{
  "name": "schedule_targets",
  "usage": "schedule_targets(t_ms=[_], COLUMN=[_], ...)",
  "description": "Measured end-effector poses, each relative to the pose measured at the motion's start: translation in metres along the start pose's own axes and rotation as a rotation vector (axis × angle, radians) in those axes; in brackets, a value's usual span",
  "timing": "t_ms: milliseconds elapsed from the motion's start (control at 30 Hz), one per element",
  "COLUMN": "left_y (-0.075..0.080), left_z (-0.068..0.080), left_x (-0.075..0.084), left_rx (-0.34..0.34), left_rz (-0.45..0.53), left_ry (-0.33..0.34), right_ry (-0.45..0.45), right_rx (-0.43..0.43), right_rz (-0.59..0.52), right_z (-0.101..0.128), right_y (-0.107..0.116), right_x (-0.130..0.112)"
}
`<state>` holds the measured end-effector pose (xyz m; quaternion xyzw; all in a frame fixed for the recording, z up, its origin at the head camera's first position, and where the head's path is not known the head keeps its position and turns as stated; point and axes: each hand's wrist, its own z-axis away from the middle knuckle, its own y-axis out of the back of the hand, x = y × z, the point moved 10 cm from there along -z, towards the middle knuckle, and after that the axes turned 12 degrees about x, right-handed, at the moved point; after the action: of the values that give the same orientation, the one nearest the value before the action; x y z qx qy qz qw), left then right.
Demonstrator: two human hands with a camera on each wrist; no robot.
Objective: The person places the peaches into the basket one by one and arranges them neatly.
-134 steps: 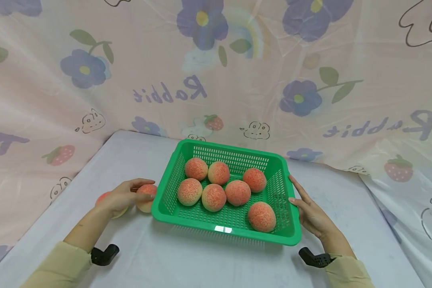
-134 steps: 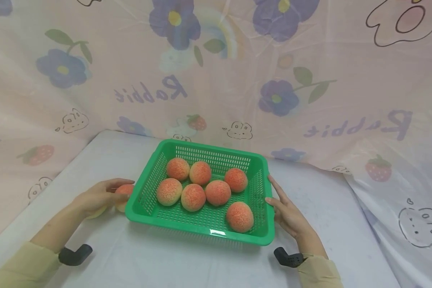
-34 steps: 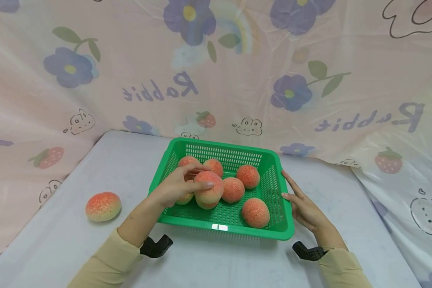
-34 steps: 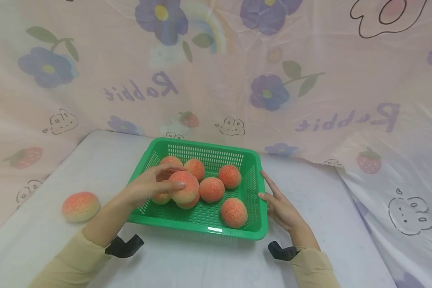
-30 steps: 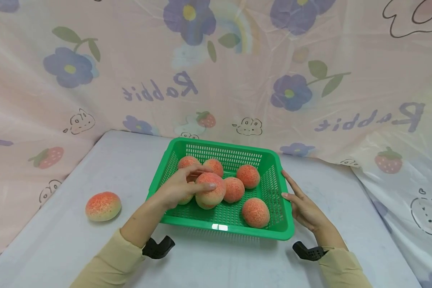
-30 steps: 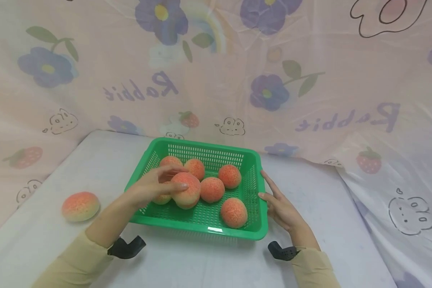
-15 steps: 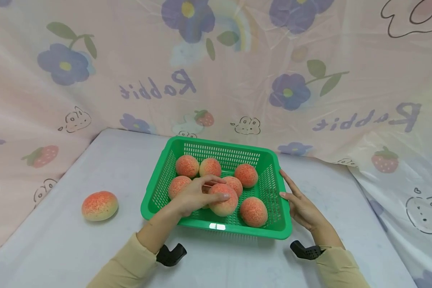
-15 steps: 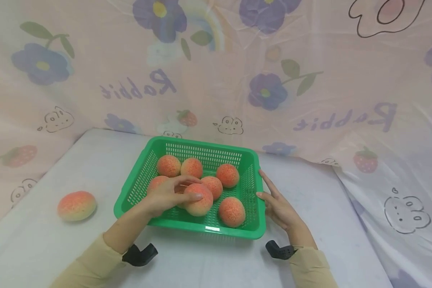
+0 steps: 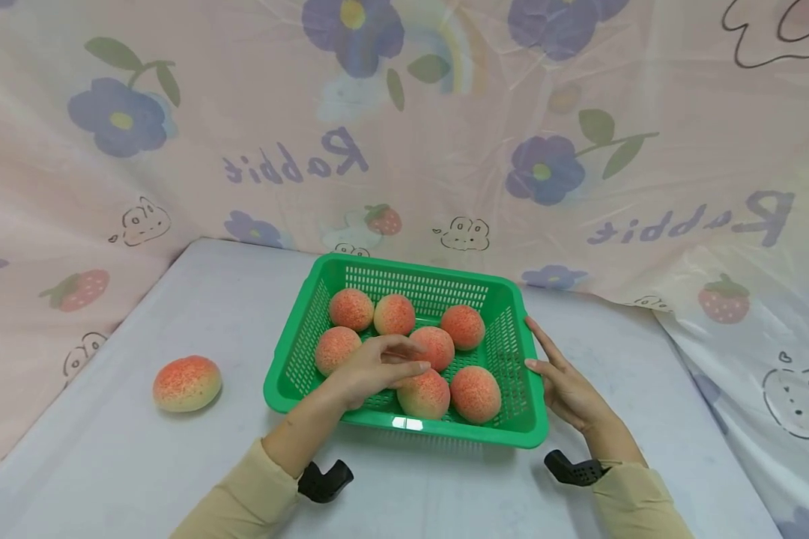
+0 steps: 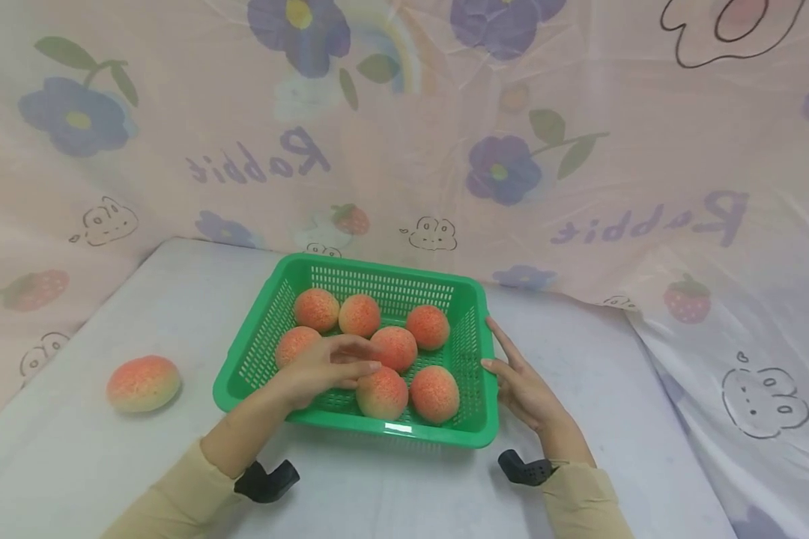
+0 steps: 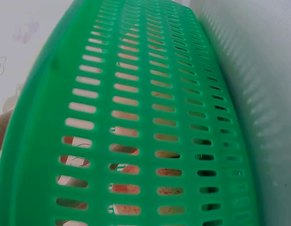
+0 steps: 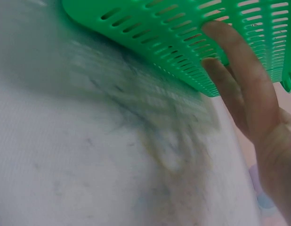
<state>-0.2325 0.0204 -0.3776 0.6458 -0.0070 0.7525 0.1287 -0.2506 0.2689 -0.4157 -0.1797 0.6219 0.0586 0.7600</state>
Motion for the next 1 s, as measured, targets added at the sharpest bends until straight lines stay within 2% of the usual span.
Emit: schedule_targets(t_ms=[433, 667, 867, 1000], left_y=[0.008, 0.022, 0.037, 0.042], left_z=[0.002, 0.004, 0.007, 0.01], left_x=[-0.001, 0.002, 0.003, 0.007], left_rx=[-0.018, 0.017, 0.066, 0.058], left_rz=[0.08, 0.044, 0.056, 0.081], left_ry=[0.028, -0.001, 0.012, -0.004], right_ry=[-0.001, 0.01, 0.016, 0.016], right_rx=[0.012, -0.012, -0.027, -0.023], right_rz=[0.016, -0.007, -0.022, -0.014], right_z=[0.0, 0.0, 0.0, 0.0], right_y=[0.001, 0.0, -0.001, -0.001], right_x=[0.001, 0.001, 0.0, 0.0])
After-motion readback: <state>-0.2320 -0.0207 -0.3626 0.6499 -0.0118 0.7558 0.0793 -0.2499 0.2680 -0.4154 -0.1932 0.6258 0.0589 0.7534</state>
